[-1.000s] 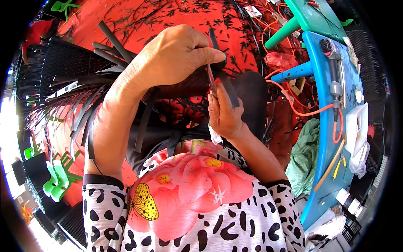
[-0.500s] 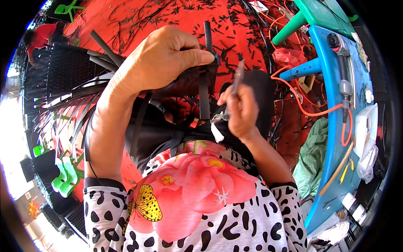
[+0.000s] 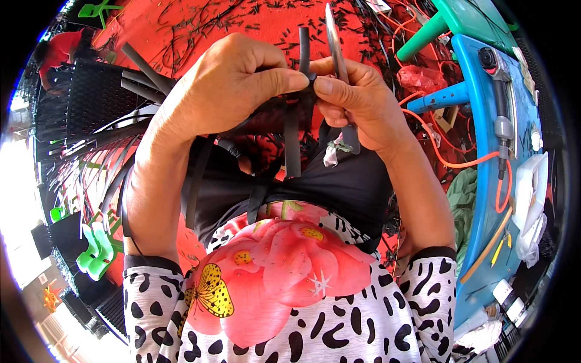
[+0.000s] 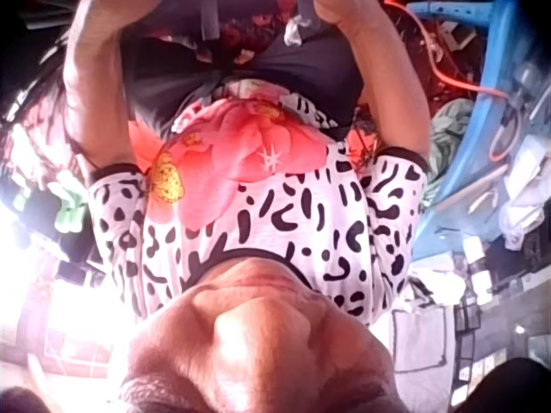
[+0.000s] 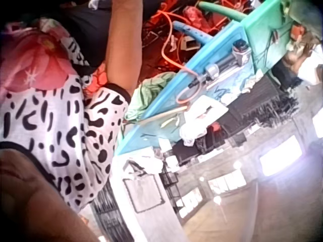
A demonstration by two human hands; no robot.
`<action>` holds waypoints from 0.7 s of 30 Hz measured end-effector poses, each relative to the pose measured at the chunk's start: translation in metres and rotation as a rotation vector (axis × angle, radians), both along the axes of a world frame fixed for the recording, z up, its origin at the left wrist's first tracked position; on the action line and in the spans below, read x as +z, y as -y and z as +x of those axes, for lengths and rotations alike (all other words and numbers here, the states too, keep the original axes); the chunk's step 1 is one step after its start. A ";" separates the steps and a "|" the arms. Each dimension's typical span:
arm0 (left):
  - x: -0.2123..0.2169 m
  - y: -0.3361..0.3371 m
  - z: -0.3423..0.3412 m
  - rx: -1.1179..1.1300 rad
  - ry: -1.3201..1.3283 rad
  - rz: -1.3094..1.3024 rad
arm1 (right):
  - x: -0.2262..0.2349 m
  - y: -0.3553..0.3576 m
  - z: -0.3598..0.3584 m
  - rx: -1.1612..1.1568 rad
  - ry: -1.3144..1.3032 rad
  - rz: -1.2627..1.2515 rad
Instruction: The person sits on the floor and weaves black plastic strips into a large basket frame. They use a metal tool to tuck and tighten the strips, working on the edge of the basket throughout the clip.
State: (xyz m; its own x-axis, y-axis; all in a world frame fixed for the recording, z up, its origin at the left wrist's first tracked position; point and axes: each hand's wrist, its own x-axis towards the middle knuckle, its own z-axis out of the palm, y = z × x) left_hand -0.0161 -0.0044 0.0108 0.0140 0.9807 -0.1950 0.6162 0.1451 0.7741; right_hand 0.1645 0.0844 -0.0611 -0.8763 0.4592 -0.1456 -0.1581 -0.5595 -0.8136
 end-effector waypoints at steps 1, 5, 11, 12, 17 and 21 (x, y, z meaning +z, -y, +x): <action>0.001 0.000 -0.001 -0.006 0.008 -0.007 | 0.001 -0.001 0.000 0.008 -0.002 0.008; 0.004 0.000 -0.002 -0.026 0.011 -0.003 | 0.008 -0.002 0.001 0.021 -0.012 0.047; 0.006 0.001 -0.002 -0.015 0.012 -0.035 | 0.018 0.000 -0.001 0.006 0.053 0.168; 0.006 0.001 -0.003 -0.015 0.011 -0.031 | 0.020 0.000 -0.001 0.005 0.073 0.191; 0.003 0.002 -0.004 -0.026 -0.046 0.083 | 0.023 0.004 -0.003 -0.025 0.075 0.254; 0.004 0.006 -0.006 -0.011 -0.031 0.087 | 0.028 0.007 -0.006 -0.013 0.109 0.313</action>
